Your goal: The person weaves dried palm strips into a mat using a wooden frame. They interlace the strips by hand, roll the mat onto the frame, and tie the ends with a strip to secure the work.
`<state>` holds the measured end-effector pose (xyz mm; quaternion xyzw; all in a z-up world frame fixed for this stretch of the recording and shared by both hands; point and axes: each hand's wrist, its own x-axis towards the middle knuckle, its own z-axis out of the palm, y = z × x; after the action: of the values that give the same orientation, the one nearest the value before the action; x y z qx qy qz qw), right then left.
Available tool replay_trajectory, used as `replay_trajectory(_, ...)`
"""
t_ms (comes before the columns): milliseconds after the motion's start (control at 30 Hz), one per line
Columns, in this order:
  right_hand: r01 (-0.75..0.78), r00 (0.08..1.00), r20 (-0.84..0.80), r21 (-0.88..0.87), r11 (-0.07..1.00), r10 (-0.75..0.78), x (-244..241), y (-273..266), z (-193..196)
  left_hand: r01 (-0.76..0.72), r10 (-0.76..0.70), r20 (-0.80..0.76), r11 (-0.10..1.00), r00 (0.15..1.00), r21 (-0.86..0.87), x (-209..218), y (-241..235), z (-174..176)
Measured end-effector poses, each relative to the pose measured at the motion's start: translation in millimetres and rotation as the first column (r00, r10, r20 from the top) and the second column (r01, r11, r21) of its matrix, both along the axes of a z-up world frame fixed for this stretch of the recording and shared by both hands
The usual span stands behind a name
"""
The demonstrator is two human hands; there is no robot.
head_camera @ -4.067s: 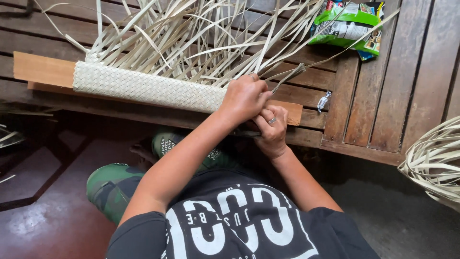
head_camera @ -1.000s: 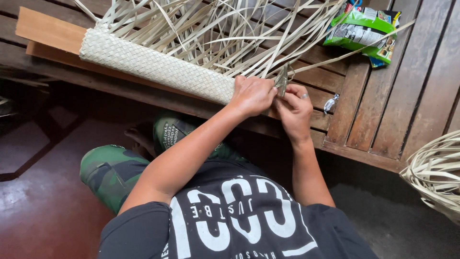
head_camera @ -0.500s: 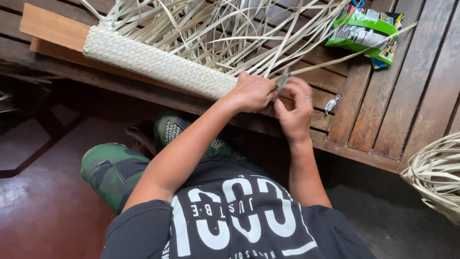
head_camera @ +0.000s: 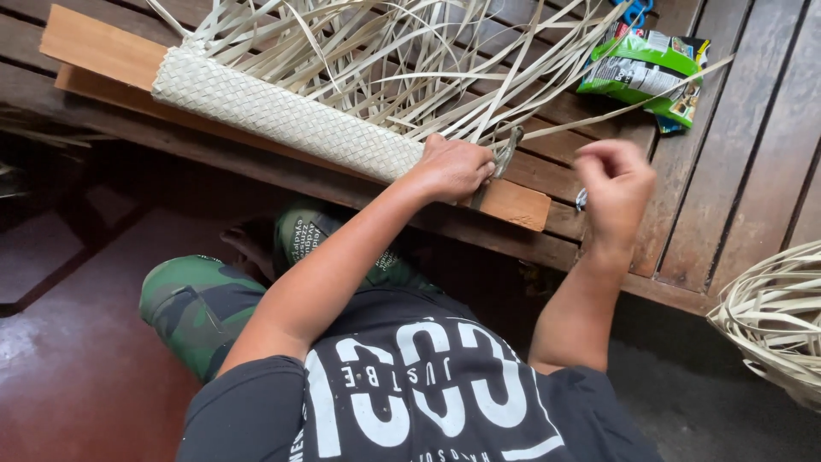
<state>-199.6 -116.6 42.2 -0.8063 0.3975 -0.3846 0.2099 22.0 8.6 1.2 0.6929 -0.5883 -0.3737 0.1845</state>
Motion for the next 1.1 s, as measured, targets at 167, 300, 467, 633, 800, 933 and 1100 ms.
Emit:
replay_trajectory(167, -0.424, 0.874, -0.103, 0.315, 0.849, 0.475, 31, 50, -17, -0.006, 0.006, -0.044, 1.000, 0.999, 0.002, 5, -3, -6)
replay_trajectory(300, -0.362, 0.917, -0.070, 0.269, 0.893, 0.393, 38, 67, -31, -0.017, 0.017, -0.046, 1.000, 0.999, -0.002, 2, -1, 0)
replay_trajectory(467, -0.323, 0.945, 0.266, 0.643, 0.694, 0.193, 30, 63, -46, -0.083, 0.083, -0.029, 0.997, 0.996, -0.001, -3, 2, 16)
replay_trajectory(633, -0.428, 0.884, 0.466, 0.778, 0.461, 0.035, 45, 33, -54, -0.020, 0.020, -0.002, 1.000, 1.000, 0.013, -4, 7, 14)
replay_trajectory(800, -0.241, 0.840, 0.513, 0.644, 0.726, -0.176, 58, -16, -62, 0.018, -0.018, 0.006, 1.000, 1.000, -0.002, 0, 11, 12)
replay_trajectory(933, -0.137, 0.819, 0.547, 0.484, 0.864, -0.176, 45, -25, -53, -0.018, 0.018, -0.044, 1.000, 0.999, 0.007, 1, 4, 0)
replay_trajectory(1100, -0.152, 0.979, -0.042, 0.495, 0.855, 0.198, 40, 55, 6, -0.029, 0.031, -0.050, 0.999, 0.998, 0.039, 0, -1, -4)
